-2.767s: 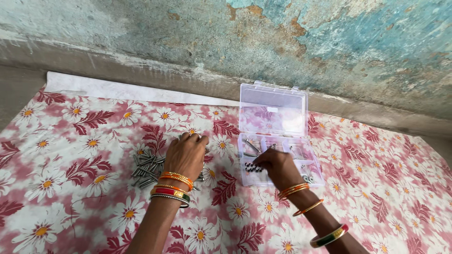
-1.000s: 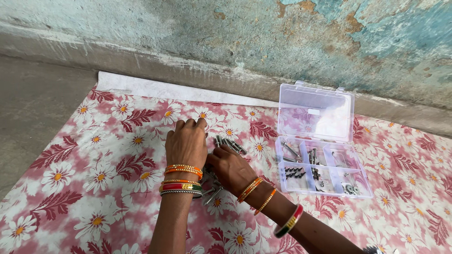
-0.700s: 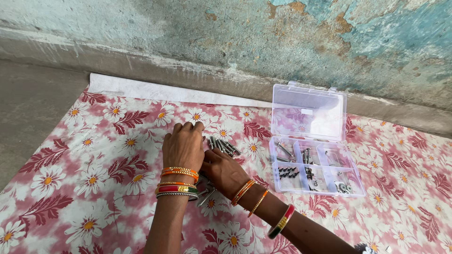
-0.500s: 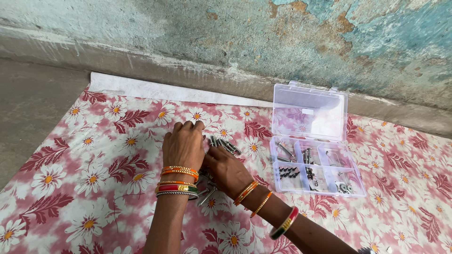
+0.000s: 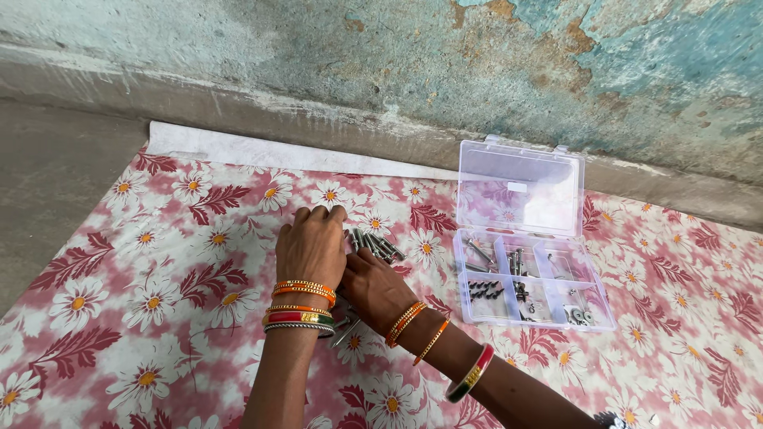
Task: The person sorts a pile of metal screws and bolts on a floral-patterned cloth, picking them up by hand and placing them into compartments of a clear plastic organizer box.
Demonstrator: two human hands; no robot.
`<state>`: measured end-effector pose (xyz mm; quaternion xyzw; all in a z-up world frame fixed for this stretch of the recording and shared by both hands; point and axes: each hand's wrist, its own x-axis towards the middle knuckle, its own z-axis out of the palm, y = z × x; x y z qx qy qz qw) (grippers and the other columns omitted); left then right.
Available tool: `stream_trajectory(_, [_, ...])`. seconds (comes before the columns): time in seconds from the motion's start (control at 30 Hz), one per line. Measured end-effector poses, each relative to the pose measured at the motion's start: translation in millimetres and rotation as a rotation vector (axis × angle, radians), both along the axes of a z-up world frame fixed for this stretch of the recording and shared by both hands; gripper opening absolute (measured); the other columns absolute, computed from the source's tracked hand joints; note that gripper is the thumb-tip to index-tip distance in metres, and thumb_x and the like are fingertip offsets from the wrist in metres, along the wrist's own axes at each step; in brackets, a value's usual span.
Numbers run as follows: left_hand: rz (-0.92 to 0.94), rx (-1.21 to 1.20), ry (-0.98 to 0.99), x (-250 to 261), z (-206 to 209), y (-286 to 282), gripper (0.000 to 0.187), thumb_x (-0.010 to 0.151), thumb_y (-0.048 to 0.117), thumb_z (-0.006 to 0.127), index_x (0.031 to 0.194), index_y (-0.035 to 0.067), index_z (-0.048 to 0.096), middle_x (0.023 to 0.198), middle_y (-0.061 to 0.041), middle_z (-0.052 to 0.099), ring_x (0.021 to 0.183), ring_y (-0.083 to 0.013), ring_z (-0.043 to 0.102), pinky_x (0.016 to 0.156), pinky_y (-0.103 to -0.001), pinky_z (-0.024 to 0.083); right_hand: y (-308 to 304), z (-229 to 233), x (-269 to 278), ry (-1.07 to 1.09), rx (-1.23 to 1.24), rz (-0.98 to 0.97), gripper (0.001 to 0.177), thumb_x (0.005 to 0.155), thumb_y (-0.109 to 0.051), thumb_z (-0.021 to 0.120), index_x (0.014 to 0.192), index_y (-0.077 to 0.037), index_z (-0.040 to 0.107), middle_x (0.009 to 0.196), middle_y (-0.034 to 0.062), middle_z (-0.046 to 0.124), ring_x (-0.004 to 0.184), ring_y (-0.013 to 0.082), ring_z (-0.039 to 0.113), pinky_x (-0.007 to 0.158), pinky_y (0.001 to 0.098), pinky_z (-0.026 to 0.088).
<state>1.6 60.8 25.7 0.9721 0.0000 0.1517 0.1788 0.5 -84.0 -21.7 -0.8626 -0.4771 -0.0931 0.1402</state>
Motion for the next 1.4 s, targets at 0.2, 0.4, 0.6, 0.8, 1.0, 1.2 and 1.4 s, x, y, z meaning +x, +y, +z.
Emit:
stream_trajectory(0.2, [-0.023,-0.003,0.005,0.6,-1.6,-0.6,0.029,0.081,0.012,0.076,0.109,0.011,0.069,0.102,-0.008,0.072,0.109,-0.0278,0.064,0.087,-0.047,0.053,-12.8,17.7,-4.1,0.08,0.269,-0.128,0.014,0.083,-0.003,0.071,0.095,0.001,0.066,0.095,0.0139,0.066,0.092,0.0332,0.062,0.083,0.0431,0.054])
stream_trajectory(0.4, [-0.155,-0.017,-0.088,3.6,-9.7,-24.0,0.028,0.084,0.008,0.069,0.112,0.009,0.069,0.103,-0.01,0.072,0.104,-0.0288,0.066,0.082,-0.043,0.056,-54.5,46.0,-18.0,0.25,0.435,-0.352,0.023,0.092,-0.003,0.067,0.115,-0.004,0.071,0.095,0.0121,0.069,0.078,0.0258,0.073,0.066,0.0364,0.058])
stream_trajectory(0.6, [-0.312,-0.093,-0.078,-3.2,-10.2,-56.4,0.014,0.091,0.013,0.067,0.104,0.009,0.067,0.095,-0.009,0.071,0.1,-0.0291,0.066,0.083,-0.047,0.055,-129.0,53.6,-18.7,0.227,0.448,-0.482,0.013,0.089,-0.005,0.071,0.102,-0.005,0.073,0.095,0.0082,0.074,0.082,0.021,0.076,0.068,0.0329,0.061])
stream_trajectory(0.8, [-0.461,-0.206,-0.003,-9.9,-7.5,-76.8,0.02,0.088,0.014,0.068,0.108,0.008,0.067,0.096,-0.012,0.07,0.095,-0.0327,0.067,0.081,-0.046,0.056,-187.6,51.0,-23.7,0.129,0.276,-0.624,0.008,0.087,-0.003,0.07,0.094,-0.005,0.074,0.086,0.0073,0.075,0.087,0.0276,0.068,0.074,0.0391,0.056])
stream_trajectory(1.0, [-0.489,-0.172,-0.015,-9.5,-10.0,-81.3,0.02,0.091,0.012,0.067,0.11,0.007,0.068,0.095,-0.012,0.071,0.094,-0.0312,0.069,0.081,-0.045,0.058,-194.1,36.7,-31.3,0.017,0.165,-0.54,0.004,0.08,-0.008,0.076,0.083,-0.007,0.076,0.084,0.007,0.07,0.085,0.0297,0.06,0.074,0.0413,0.052])
stream_trajectory(1.2, [-0.462,-0.141,0.016,-5.3,-12.8,-73.1,0.022,0.091,0.013,0.068,0.112,0.006,0.068,0.095,-0.011,0.071,0.095,-0.028,0.069,0.081,-0.042,0.059,-190.4,24.7,-33.5,0.033,0.146,-0.485,0.004,0.079,-0.006,0.076,0.082,-0.006,0.075,0.085,0.0065,0.069,0.088,0.0294,0.06,0.075,0.0407,0.052])
stream_trajectory(1.4, [-0.465,-0.126,-0.02,-2.6,-15.9,-69.9,0.021,0.091,0.012,0.067,0.111,0.006,0.068,0.095,-0.011,0.071,0.094,-0.0281,0.07,0.081,-0.042,0.059,-184.8,33.9,-31.1,-0.011,0.149,-0.446,0.005,0.08,-0.007,0.078,0.083,-0.007,0.075,0.086,0.005,0.07,0.086,0.0267,0.061,0.076,0.0391,0.053])
